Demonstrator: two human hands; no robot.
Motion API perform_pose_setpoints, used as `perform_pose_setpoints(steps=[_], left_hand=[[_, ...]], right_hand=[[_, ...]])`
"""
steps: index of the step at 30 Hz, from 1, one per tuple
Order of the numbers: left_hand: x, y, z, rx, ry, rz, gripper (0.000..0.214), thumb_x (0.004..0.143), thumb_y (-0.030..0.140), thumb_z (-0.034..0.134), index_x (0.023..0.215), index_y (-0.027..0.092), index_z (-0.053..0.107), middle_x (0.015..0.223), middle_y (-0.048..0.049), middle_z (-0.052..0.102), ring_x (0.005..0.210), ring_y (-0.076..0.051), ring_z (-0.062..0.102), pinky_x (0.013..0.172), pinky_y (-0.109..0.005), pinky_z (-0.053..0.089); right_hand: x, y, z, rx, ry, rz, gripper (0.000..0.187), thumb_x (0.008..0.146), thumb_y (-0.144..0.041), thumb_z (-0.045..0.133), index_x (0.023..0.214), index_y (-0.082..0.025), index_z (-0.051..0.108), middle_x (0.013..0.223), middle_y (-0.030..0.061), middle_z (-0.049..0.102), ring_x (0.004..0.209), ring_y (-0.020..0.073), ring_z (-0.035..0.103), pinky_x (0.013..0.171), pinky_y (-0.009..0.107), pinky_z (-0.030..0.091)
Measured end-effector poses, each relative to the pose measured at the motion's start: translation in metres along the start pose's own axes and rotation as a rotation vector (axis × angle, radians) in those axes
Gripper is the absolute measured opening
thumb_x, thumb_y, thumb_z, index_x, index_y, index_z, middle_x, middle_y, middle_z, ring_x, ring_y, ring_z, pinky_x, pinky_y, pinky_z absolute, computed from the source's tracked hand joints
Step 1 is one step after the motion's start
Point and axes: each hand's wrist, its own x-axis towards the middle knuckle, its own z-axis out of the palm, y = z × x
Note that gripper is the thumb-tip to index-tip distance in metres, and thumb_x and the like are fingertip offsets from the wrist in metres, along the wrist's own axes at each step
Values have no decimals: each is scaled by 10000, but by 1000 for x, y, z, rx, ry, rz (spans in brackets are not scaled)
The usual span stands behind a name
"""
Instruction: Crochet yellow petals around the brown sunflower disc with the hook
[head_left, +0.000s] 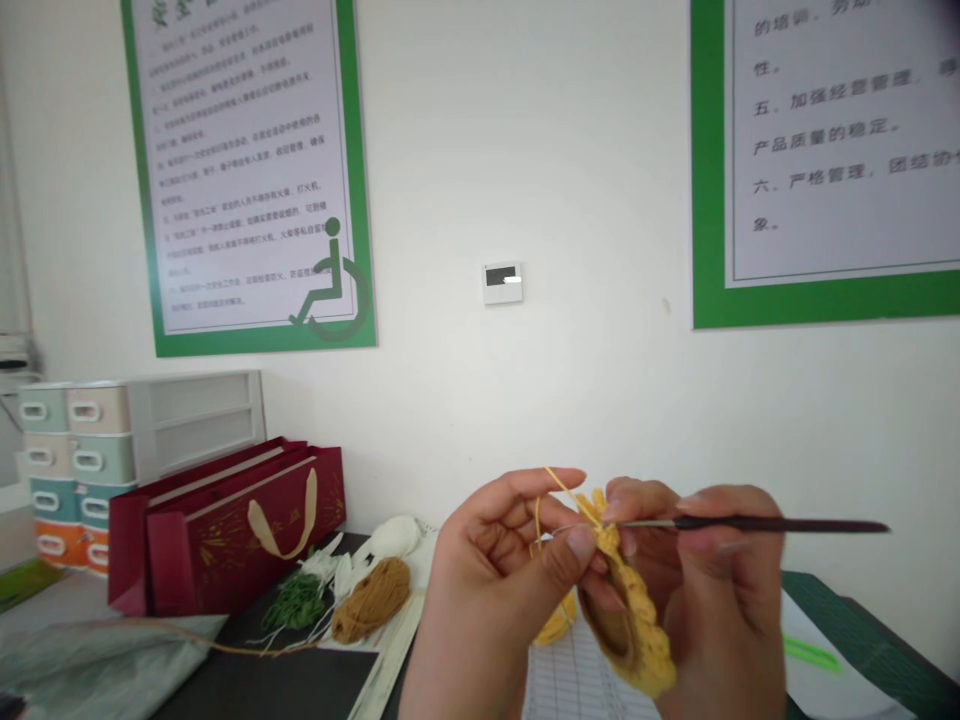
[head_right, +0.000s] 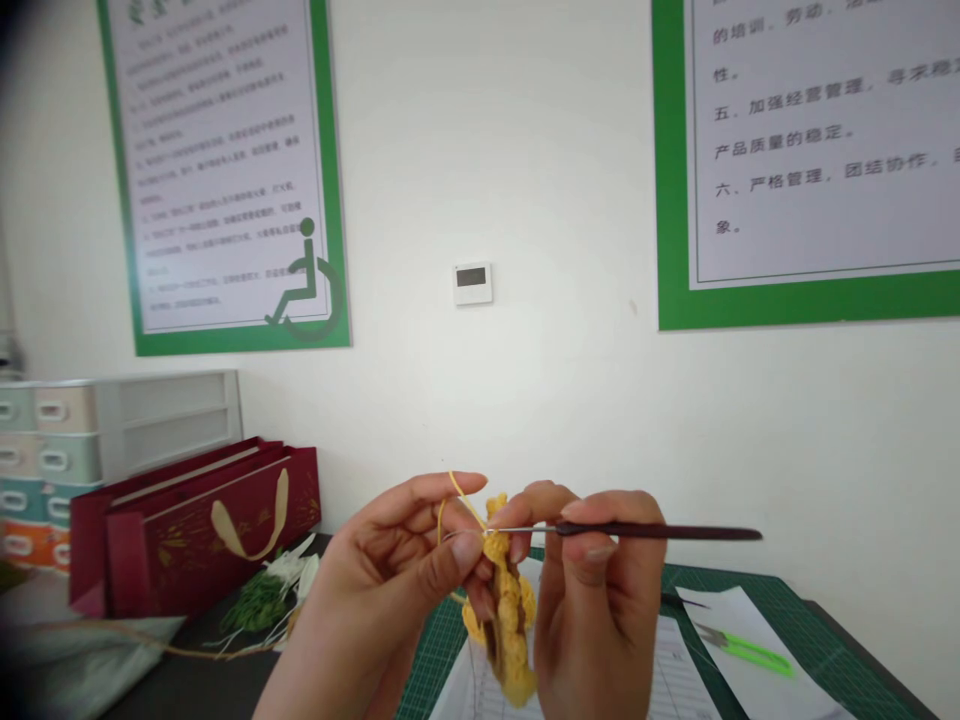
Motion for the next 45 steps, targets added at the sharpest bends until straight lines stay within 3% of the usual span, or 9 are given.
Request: perform_pose_setpoints(steps=[2,5,10,18,26,34,38,41,45], left_hand=[[0,0,0,-17,-12,-1,232,804,136,833,1029,152,782,715,-4,721,593,-121,696,617,-225,573],[1,0,-3,-28,-52,-4,214,832,133,815,1041,164,778,726,5,714,612,-122,712,651,-230,576],[1,0,-3,-18,-62,-7,196,857,122,791,1048,159,779,730,4,711,635,-128,721,670,-236,584],[1,-1,-2,-32,-56,9,168,874,116,771,1035,164,777,725,10,708,637,-140,735,682,-254,584],[1,0,0,-40,-65,7,169,880,104,761,1038,162,778,724,8,713,649,-141,740,678,-245,581],[1,-2,-2,-51,-84,32,173,886,99,752,1042,166,784,727,6,728,641,-134,739,684,-241,578],[0,-2,-1,-42,-60,29,177,876,94,760,1037,166,783,720,10,720,634,-125,728,677,-230,576],[0,-1,-1,-29,-51,32,179,882,106,761,1048,171,777,724,11,718,643,-121,728,675,-218,567],[-1,-2,-1,1,-54,37,141,927,156,725,1061,169,765,728,-12,738,666,-133,739,687,-223,566]], right_hand=[[2,-1,-1,47,-32,59,35,1037,-326,528,1012,-341,548,931,-14,785,636,157,718,473,241,548],[6,-1,-5,53,-97,34,32,1031,-361,555,1013,-336,559,918,-13,775,675,155,719,499,235,536],[14,-2,-19,-142,-189,-162,56,1035,-348,572,1026,-294,585,926,7,778,862,173,716,688,307,569],[29,-11,-30,-383,-361,-478,107,998,-180,599,1086,-234,628,926,40,807,767,210,733,837,488,560],[30,-19,-27,-429,-467,-527,226,986,-104,577,1176,-212,633,990,66,790,802,210,725,688,427,570],[31,-23,-29,-533,-512,-576,231,981,-85,555,1171,-197,622,983,68,781,822,206,718,723,443,580],[33,-28,-29,-670,-539,-699,245,907,-33,556,1089,-184,616,984,83,772,795,204,724,721,445,590],[33,-30,-27,-781,-554,-783,259,779,39,552,900,-184,606,942,78,773,736,181,721,693,403,591],[28,-29,-25,-913,-466,-866,250,759,23,564,832,-214,597,866,44,783,702,171,715,700,393,598]])
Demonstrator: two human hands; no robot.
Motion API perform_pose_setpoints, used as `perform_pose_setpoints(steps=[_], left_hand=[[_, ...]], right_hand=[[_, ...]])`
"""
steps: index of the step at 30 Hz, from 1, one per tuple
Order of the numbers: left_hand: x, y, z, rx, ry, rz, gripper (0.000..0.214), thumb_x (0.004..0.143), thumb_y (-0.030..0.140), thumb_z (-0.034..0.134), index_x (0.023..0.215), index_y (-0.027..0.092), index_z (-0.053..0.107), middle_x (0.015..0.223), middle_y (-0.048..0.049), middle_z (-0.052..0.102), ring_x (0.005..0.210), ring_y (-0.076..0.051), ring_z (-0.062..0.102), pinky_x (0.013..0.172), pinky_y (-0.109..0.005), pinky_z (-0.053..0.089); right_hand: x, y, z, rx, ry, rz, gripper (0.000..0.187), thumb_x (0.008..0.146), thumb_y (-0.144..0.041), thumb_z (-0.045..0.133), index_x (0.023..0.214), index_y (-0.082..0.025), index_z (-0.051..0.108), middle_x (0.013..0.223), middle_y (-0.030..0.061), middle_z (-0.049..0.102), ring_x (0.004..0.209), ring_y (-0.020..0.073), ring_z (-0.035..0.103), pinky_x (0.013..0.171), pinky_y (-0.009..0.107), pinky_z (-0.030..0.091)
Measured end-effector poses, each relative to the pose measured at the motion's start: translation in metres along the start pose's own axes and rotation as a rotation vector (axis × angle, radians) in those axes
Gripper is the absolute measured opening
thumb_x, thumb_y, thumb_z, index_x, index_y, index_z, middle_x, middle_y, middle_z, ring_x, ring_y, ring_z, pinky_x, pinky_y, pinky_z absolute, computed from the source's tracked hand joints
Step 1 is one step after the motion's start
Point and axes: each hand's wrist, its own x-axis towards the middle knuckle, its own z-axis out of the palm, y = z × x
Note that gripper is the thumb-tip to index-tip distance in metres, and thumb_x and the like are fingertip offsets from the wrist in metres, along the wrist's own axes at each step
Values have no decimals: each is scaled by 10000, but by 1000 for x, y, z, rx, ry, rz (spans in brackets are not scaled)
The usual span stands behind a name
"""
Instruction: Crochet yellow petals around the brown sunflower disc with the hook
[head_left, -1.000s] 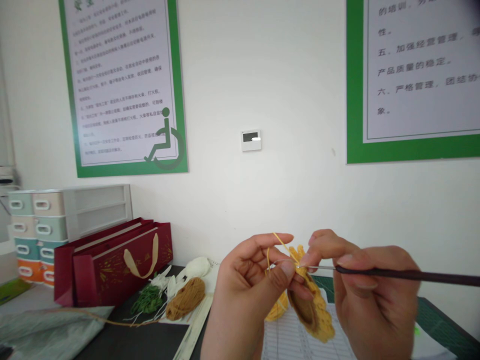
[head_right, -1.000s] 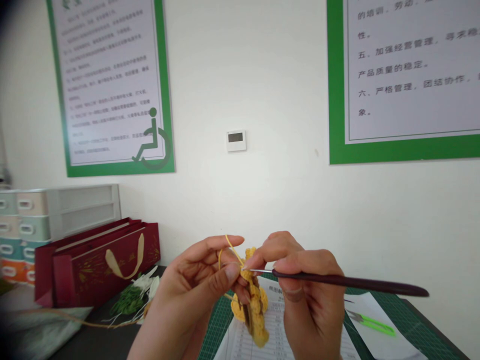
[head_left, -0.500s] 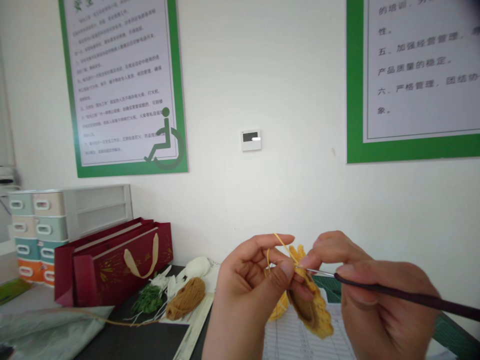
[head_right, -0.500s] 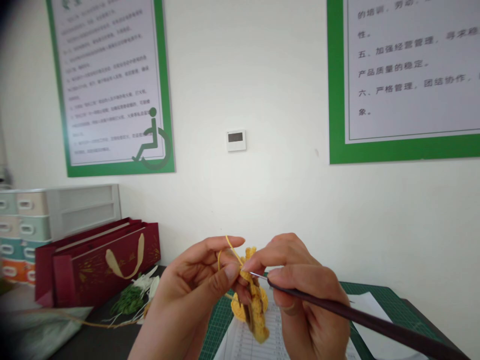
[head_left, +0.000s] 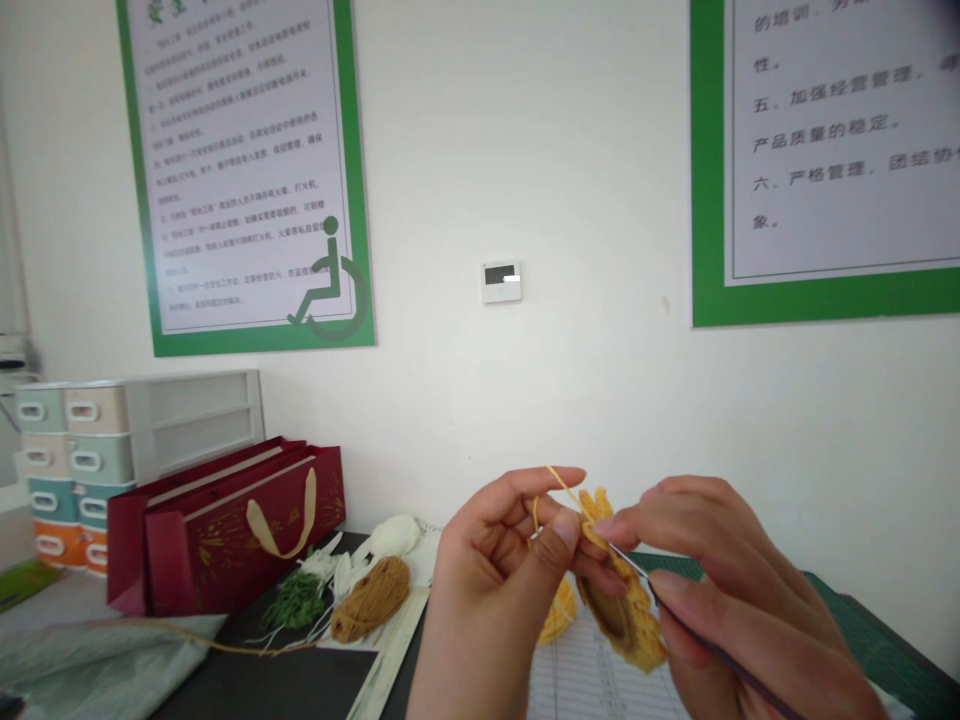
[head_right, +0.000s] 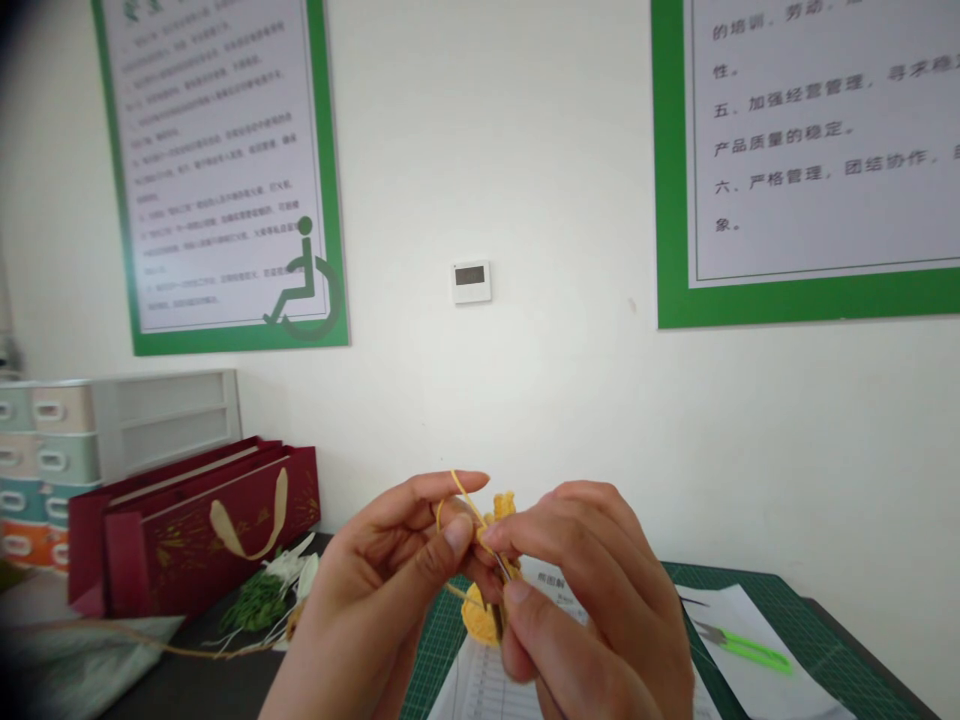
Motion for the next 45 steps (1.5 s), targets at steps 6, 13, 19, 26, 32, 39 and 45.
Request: perform_pose_setpoints(steps=[6,13,19,26,32,39,45], left_hand=[[1,1,4,-24,40,-20,263,797,80,830,1037,169,771,763,-4,733,676,-120,726,681,-202,560],[3,0,5,-37,52,2,269,768,101,862,1017,159,778,733,-2,733,647,-111,704,645,-193,553],[3,1,12,-73,165,16,341,674,95,909,989,144,788,649,18,723,580,-127,709,615,-216,574],[5,-1,17,-72,194,43,373,668,19,856,1019,129,794,638,29,710,565,-74,644,604,-162,545],[3,-2,18,57,210,150,412,721,37,843,1096,197,782,741,20,709,665,-96,651,663,-169,555],[4,-2,7,70,179,155,370,750,78,841,1094,204,788,720,21,673,640,-91,604,626,-181,526],[6,1,-1,6,63,38,348,711,99,886,1037,203,823,746,-3,681,675,-92,605,646,-184,503]], right_hand=[[-14,-7,2,-98,-30,187,160,920,-160,568,948,-215,716,845,51,791,760,205,712,764,423,573],[-14,-4,4,-35,-32,166,224,855,-101,668,1034,-222,724,852,35,779,770,206,688,688,394,601],[-16,10,13,246,73,109,355,796,21,682,1029,-246,674,990,20,726,794,175,680,649,363,583],[-18,2,20,-55,145,114,142,856,-94,675,844,-231,641,695,-19,646,641,151,609,588,316,555],[-4,-1,17,-190,76,-70,171,823,-47,679,933,-176,653,766,14,698,655,134,661,596,289,576],[-10,-8,13,134,183,220,109,913,-111,631,987,-184,662,732,20,663,655,152,630,583,290,517],[-7,-6,14,709,196,971,230,1021,-338,568,833,-220,626,669,-10,566,618,118,533,588,242,460]])
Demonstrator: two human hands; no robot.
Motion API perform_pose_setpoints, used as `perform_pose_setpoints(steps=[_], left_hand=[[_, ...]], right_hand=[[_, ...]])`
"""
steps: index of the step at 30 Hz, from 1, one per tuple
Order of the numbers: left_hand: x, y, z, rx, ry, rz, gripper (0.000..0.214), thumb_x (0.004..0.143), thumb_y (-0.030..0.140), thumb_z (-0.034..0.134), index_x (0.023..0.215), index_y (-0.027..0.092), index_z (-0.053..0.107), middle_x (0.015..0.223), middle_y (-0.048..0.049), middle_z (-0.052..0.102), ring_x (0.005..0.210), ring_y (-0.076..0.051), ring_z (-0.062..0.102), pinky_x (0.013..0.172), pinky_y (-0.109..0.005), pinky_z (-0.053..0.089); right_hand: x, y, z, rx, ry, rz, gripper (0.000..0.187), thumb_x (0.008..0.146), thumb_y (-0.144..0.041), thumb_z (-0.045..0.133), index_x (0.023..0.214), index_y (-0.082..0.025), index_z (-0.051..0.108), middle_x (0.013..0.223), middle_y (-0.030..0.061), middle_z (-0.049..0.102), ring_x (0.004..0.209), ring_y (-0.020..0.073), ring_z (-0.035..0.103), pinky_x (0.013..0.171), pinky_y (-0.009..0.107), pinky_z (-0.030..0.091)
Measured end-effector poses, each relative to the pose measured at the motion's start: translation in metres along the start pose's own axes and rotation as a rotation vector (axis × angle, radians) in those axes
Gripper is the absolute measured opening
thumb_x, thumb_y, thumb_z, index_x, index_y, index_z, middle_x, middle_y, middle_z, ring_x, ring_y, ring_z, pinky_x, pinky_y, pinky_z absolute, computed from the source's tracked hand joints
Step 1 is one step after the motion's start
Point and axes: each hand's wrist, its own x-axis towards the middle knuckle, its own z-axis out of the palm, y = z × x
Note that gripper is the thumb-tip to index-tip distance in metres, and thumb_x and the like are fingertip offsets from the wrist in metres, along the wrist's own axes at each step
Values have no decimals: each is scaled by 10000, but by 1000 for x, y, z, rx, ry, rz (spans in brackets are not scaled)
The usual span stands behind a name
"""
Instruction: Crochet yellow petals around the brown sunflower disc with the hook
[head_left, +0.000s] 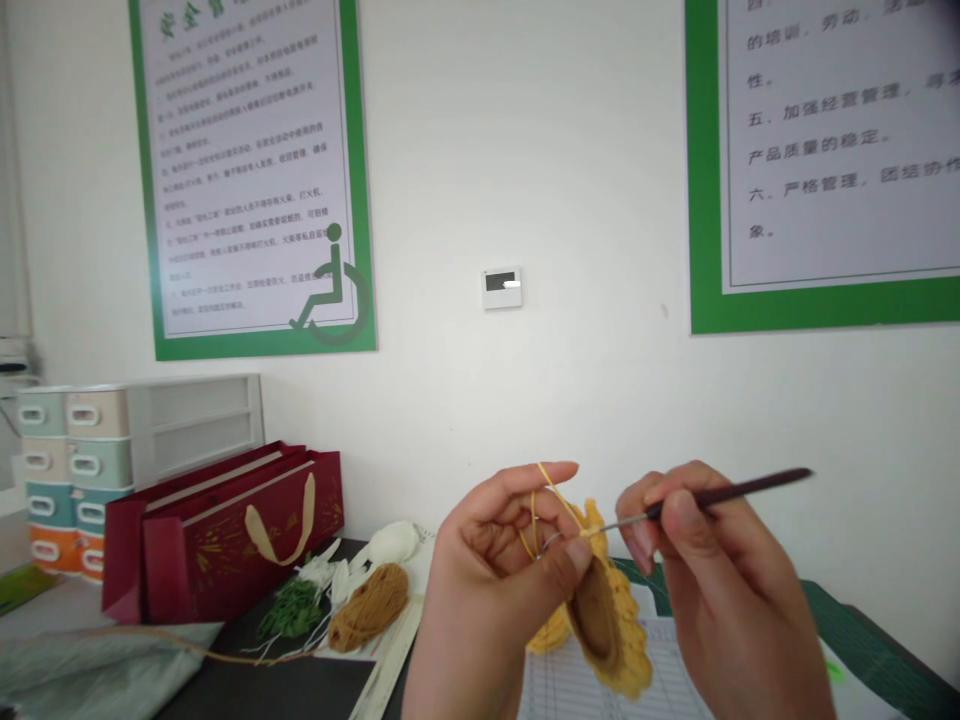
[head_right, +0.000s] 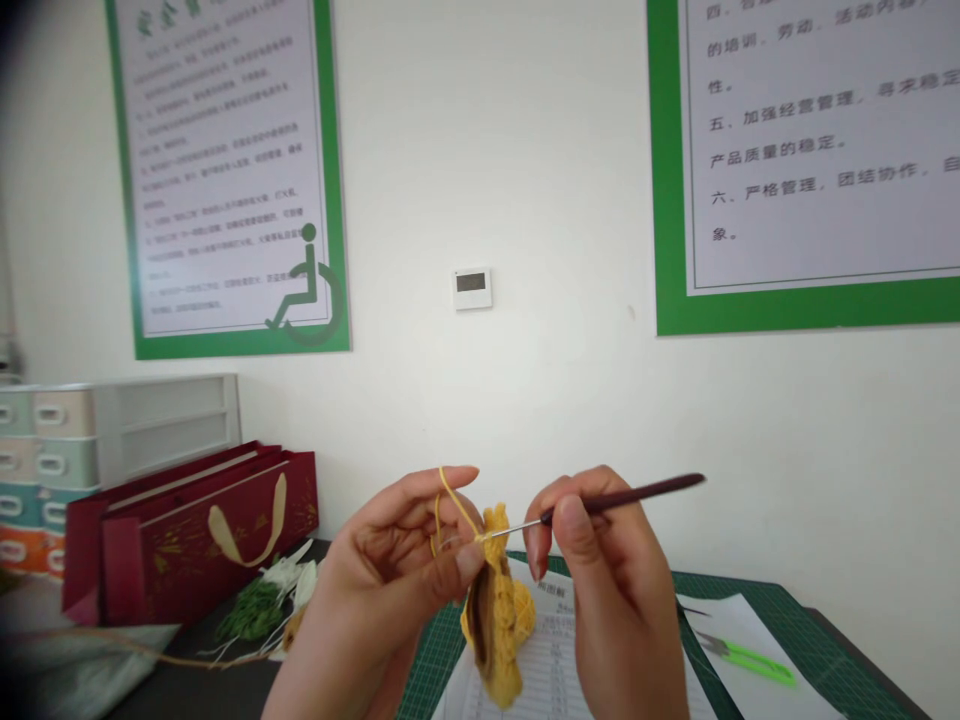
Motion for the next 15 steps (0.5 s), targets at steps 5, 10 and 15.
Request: perform_pose_setpoints(steps=[5,10,15], left_hand=[[2,-3,-3,-46,-61,-49,275,747,131,877,1006,201,820,794,-26,716,697,-127,672,638,-214,509],[2,-4,-4,-7,-46,-30,342,770,176,867,1104,206,804,833,-41,716,760,-178,708,712,-276,540],[-2,-2,-1,14,3,-24,413,768,183,868,1171,209,783,852,-44,712,789,-182,708,727,-277,549]], right_hand=[[5,7,5,374,-144,415,368,970,-424,635,696,-203,528,685,-17,520,637,114,478,586,240,456],[0,16,4,360,-164,246,261,996,-363,626,792,-236,525,737,-29,569,706,118,518,666,241,491],[-4,24,2,250,-115,-2,94,1002,-277,623,910,-263,605,803,-19,599,788,123,580,695,240,526]])
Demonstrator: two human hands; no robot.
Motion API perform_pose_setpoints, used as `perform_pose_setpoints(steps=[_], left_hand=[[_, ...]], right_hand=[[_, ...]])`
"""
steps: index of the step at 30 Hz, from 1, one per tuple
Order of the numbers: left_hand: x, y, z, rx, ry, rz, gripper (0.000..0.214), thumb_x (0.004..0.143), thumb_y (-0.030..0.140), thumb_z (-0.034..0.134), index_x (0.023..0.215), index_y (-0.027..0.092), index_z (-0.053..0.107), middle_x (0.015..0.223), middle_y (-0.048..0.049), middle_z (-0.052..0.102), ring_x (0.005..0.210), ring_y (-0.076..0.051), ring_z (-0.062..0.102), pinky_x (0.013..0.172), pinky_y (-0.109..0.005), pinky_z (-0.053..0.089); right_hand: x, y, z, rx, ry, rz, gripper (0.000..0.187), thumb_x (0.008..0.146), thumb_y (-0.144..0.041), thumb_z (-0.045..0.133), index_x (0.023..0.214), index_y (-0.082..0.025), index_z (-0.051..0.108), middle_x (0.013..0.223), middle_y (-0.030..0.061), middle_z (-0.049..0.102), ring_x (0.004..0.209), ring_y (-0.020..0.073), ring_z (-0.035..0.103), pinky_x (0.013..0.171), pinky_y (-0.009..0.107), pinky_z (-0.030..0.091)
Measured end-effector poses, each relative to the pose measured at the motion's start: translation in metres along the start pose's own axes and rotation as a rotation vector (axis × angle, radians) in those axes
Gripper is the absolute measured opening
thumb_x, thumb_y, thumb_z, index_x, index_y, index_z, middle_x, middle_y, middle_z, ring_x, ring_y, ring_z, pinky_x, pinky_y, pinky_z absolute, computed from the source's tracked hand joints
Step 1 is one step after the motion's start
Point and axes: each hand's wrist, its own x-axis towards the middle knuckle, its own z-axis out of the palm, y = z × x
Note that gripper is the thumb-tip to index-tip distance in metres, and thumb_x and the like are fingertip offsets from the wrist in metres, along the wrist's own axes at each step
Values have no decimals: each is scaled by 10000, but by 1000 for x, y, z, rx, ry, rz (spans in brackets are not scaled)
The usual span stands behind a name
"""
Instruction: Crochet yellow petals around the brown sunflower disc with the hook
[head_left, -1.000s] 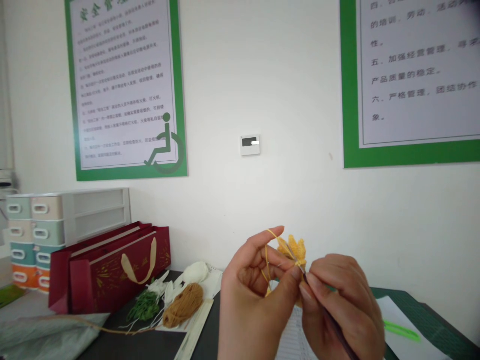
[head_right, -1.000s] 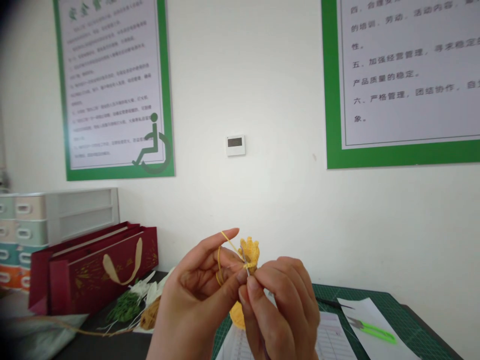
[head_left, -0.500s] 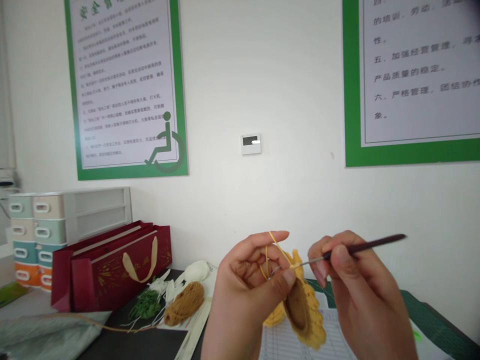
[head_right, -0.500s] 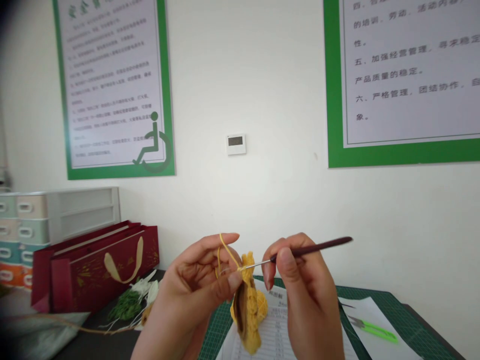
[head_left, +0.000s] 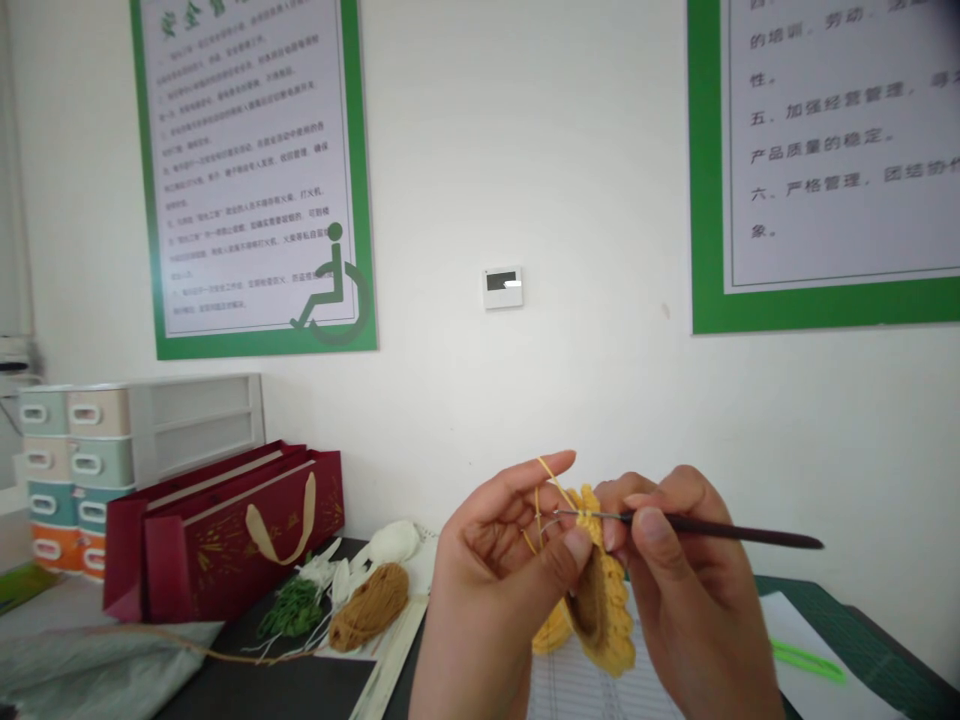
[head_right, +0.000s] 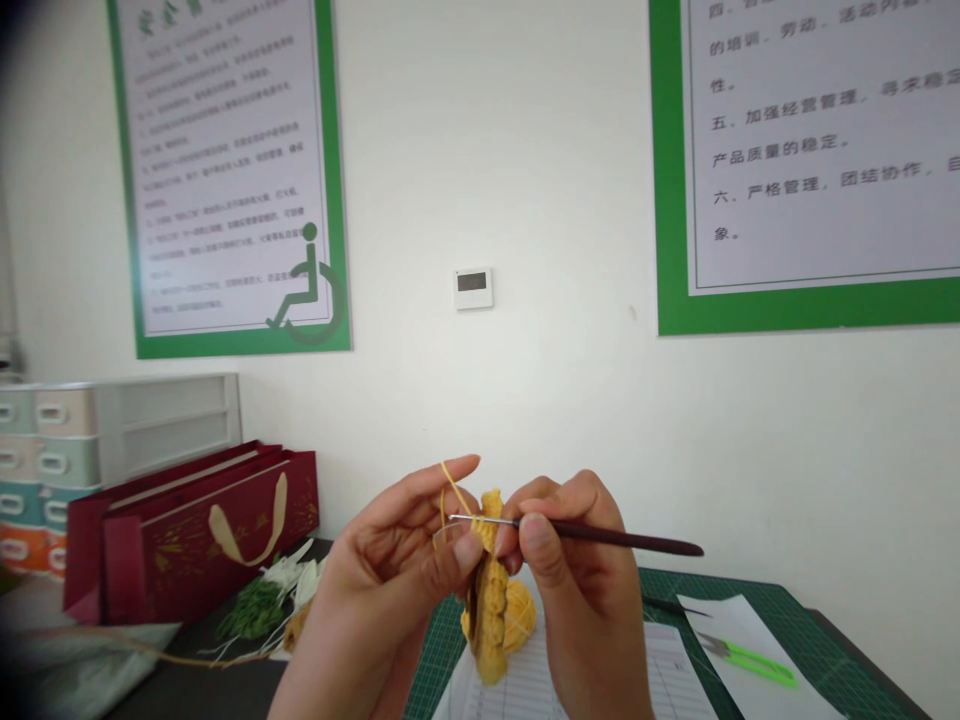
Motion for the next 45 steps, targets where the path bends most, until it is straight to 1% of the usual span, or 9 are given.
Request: perform_pose_setpoints(steps=[7,12,22,26,28,31,34,38,45], left_hand=[[0,4,4,-69,-4,2,496,736,130,887,1212,217,777,826,-10,674,676,-73,588,629,-167,472],[0,2,6,-76,-9,8,487,744,128,879,1206,248,783,846,-9,667,731,-86,601,697,-180,490],[-4,1,14,-60,76,49,375,716,136,907,1072,210,817,779,-5,689,704,-77,615,669,-153,508],[-5,-1,15,-80,63,33,328,738,120,884,1048,197,813,769,-10,706,679,-88,640,660,-175,513],[-4,-2,14,-128,13,-26,333,741,106,877,1056,191,810,755,-5,702,619,-88,641,607,-186,493],[0,0,8,-245,-145,-183,411,679,98,912,1075,150,815,745,-12,688,538,-53,559,527,-171,411],[3,3,1,-295,-257,-244,399,688,79,888,1078,120,813,770,-27,678,536,-43,493,506,-181,352],[5,6,-3,-293,-287,-246,388,724,65,846,1106,120,801,803,-38,673,532,-44,495,498,-187,331],[7,9,-6,-316,-343,-286,209,719,63,805,918,121,831,808,-80,707,509,-44,508,476,-171,326]], right_hand=[[3,0,7,-179,-11,-220,29,976,-262,667,986,-269,693,1036,25,685,972,146,657,782,271,570],[3,-2,9,-266,-50,-376,69,990,-245,646,1034,-263,696,964,26,734,1013,170,649,857,334,549],[-1,1,3,-362,17,-511,242,936,-94,636,1095,-264,703,953,42,730,935,196,687,653,315,588],[-8,-1,-13,-728,-60,-678,438,829,-44,719,1183,-301,739,924,32,749,812,217,696,619,364,596],[-14,0,-19,-841,-16,-582,441,822,-73,737,1178,-333,751,936,44,754,811,239,700,587,373,605],[-17,3,-14,-641,145,-618,282,871,-189,739,1091,-360,787,872,49,721,759,234,673,541,374,572],[-11,2,2,-374,133,-530,120,901,-275,748,980,-359,784,806,28,712,695,208,643,563,377,522],[0,-6,17,-68,148,-370,53,935,-332,722,947,-296,686,738,-2,704,605,161,605,515,301,489],[2,-18,9,35,52,-150,134,1025,-315,546,936,-259,628,664,0,650,585,139,592,487,223,502]])
